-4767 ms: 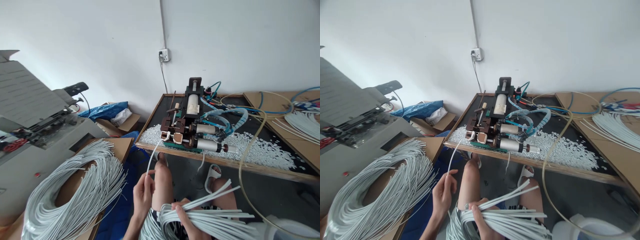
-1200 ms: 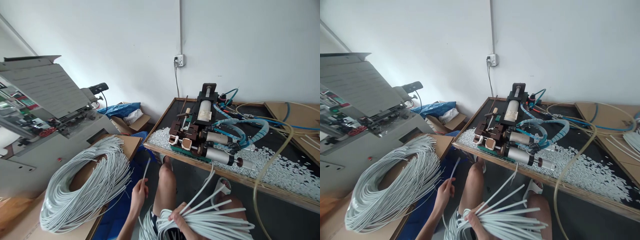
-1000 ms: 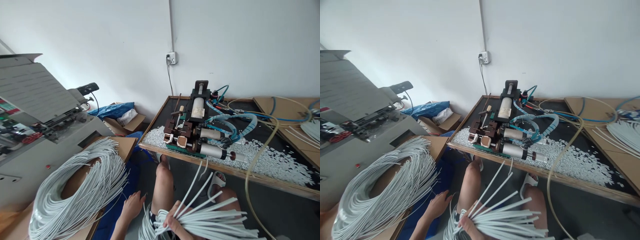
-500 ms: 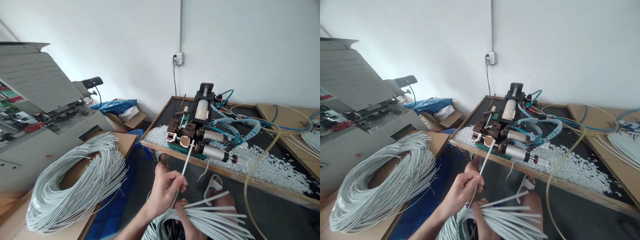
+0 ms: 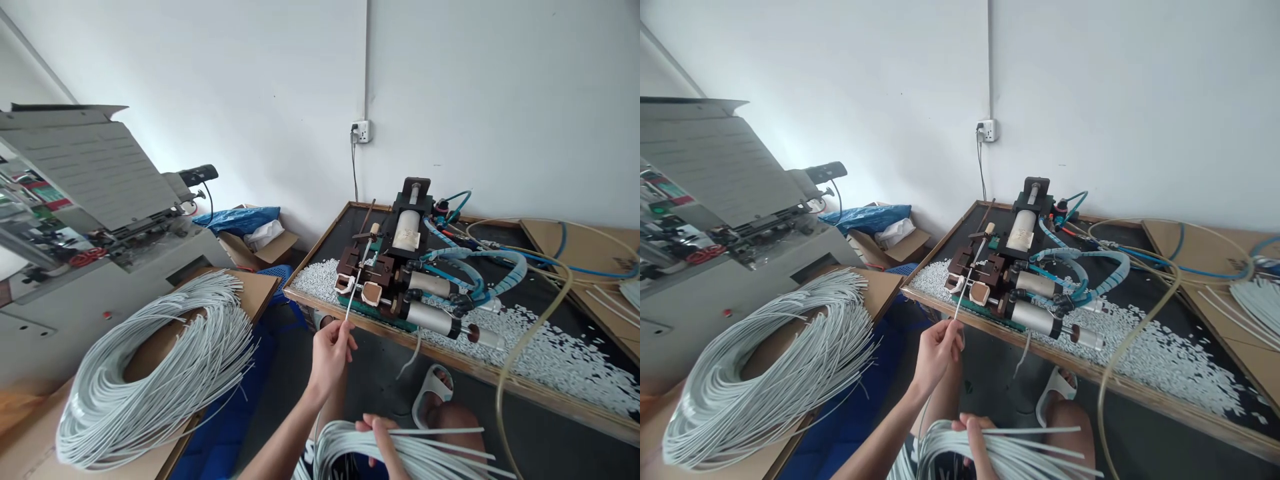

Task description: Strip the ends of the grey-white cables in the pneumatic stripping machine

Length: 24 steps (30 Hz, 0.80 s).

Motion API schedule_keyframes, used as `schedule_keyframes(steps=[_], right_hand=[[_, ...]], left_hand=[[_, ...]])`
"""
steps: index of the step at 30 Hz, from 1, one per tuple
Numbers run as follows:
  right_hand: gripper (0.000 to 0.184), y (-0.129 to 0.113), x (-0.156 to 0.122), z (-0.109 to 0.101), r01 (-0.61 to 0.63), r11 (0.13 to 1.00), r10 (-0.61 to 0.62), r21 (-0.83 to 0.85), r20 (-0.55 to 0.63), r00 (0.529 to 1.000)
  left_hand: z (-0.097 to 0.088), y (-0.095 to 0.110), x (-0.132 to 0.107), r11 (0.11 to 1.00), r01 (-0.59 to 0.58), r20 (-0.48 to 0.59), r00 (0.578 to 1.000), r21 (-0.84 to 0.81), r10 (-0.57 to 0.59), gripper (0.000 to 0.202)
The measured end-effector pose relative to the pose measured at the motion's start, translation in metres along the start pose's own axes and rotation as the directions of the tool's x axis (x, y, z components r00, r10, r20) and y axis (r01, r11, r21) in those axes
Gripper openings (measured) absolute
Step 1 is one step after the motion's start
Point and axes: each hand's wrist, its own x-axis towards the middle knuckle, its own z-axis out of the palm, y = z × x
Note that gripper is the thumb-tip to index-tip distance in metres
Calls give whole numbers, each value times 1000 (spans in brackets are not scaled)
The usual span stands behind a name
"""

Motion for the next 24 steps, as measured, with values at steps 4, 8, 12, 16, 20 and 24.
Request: schedule_keyframes(steps=[4, 8, 12, 16, 20, 24], right_hand=[[64, 0, 1, -4, -10, 1000, 10, 30, 20, 1000], [66, 1, 2, -5, -33, 999, 32, 29, 6, 999], [65, 0, 2, -7, -26, 999, 26, 41, 17, 1000], [65, -3, 1, -9, -35, 997, 33, 65, 26, 999], [66, 0, 0, -9, -14, 999, 12, 45, 33, 999], [66, 4, -3, -9, 28, 1000, -27, -15, 30, 999]], left_hand=[[2, 3, 0, 999, 34, 27, 999, -30, -33, 51], [3, 6, 1, 998, 41, 10, 999, -56, -40, 51], [3, 7, 1, 997, 42, 11, 999, -61, -41, 49], [2, 6, 1, 998, 41, 12, 999, -49, -40, 48], [1, 7, 5, 999, 33, 27, 999, -43, -32, 49], [-5, 13, 9, 997, 23, 121, 993, -70, -14, 54]])
